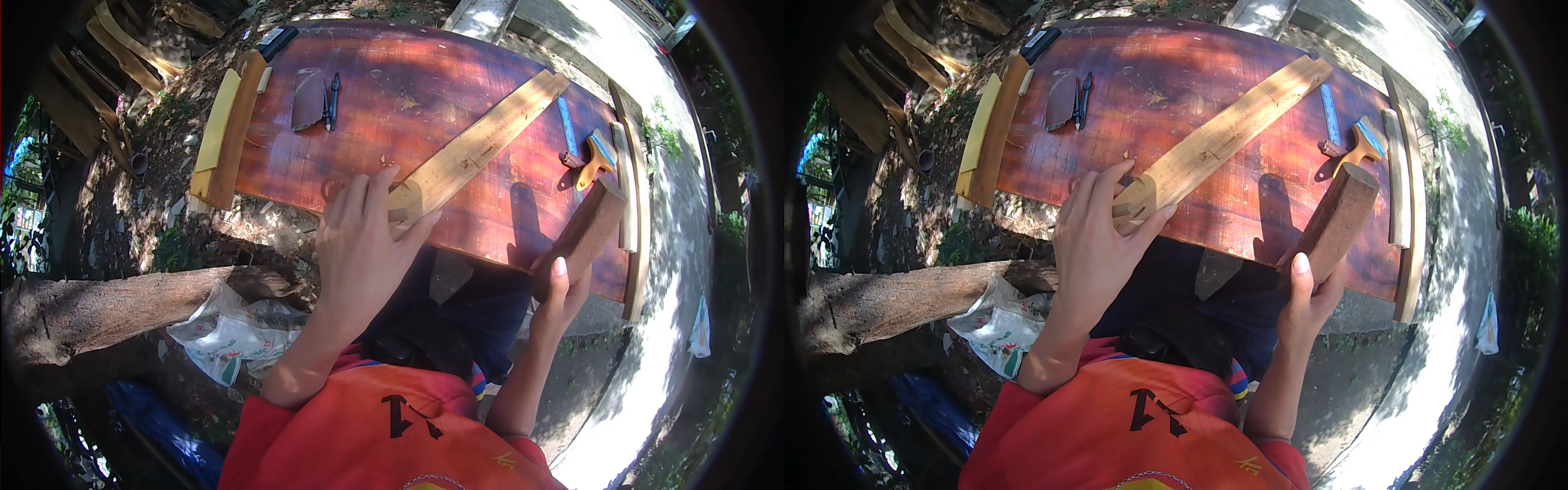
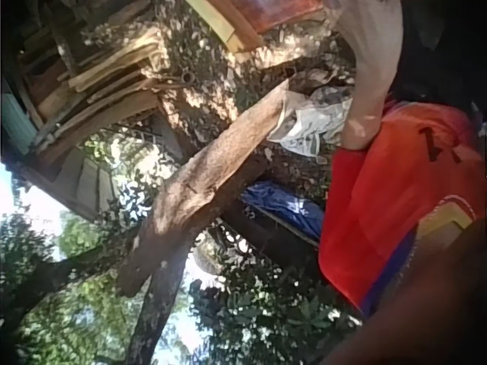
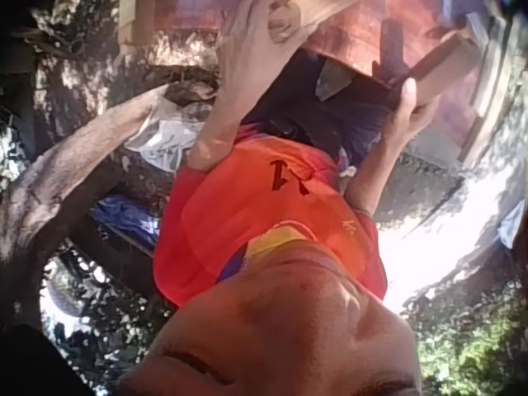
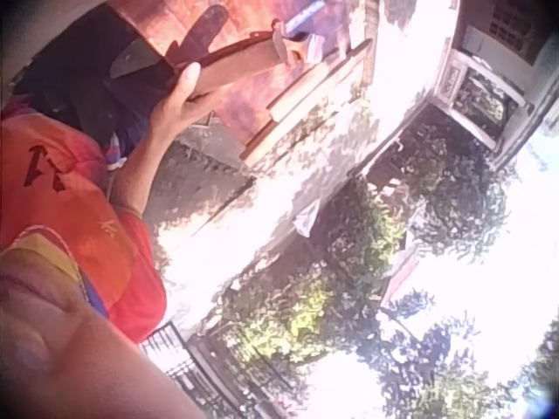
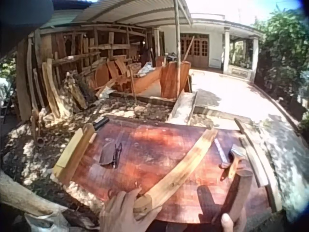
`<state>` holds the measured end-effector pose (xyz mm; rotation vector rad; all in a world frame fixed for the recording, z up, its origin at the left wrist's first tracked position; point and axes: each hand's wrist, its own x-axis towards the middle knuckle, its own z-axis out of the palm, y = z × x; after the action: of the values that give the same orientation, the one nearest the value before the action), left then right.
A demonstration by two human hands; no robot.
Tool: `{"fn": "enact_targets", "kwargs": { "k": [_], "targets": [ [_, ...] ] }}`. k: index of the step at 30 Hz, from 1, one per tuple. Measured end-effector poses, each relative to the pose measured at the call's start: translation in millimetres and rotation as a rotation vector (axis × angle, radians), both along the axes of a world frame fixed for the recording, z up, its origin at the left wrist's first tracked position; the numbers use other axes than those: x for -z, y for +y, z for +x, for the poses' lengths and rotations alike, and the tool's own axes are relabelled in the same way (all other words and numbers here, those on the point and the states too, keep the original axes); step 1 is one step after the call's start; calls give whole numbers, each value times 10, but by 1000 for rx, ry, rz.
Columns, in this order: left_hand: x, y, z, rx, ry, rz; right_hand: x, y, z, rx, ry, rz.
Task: Marking, brushing, and carving wood pieces at a workbench in an outdoor workshop.
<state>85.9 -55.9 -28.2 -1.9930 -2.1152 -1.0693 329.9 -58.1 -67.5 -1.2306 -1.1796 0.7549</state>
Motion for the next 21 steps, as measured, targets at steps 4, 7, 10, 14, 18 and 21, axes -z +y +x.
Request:
{"fn": "enact_targets", "kwargs": {
  "k": [4,7,10,14,18,21],
  "targets": [
    [-60,-31,-53,56,-15,-47,6,6,-17,23,-53,-6],
    [-84,-33,-90,91,-30,-81,-5,13,-25,49,-93,-17],
    [-100,-22,-132,109,-41,-114,44,17,18,-33,-40,3],
    [-82,3,-163,154,-67,-124,20,13,-4,-29,-56,-4],
    [-58,15,-191,171,-78,-108,8,14,-13,-30,-68,-16],
    [-45,19,-216,189,-110,-103,42,21,11,-31,-84,-16]
  ]
}}
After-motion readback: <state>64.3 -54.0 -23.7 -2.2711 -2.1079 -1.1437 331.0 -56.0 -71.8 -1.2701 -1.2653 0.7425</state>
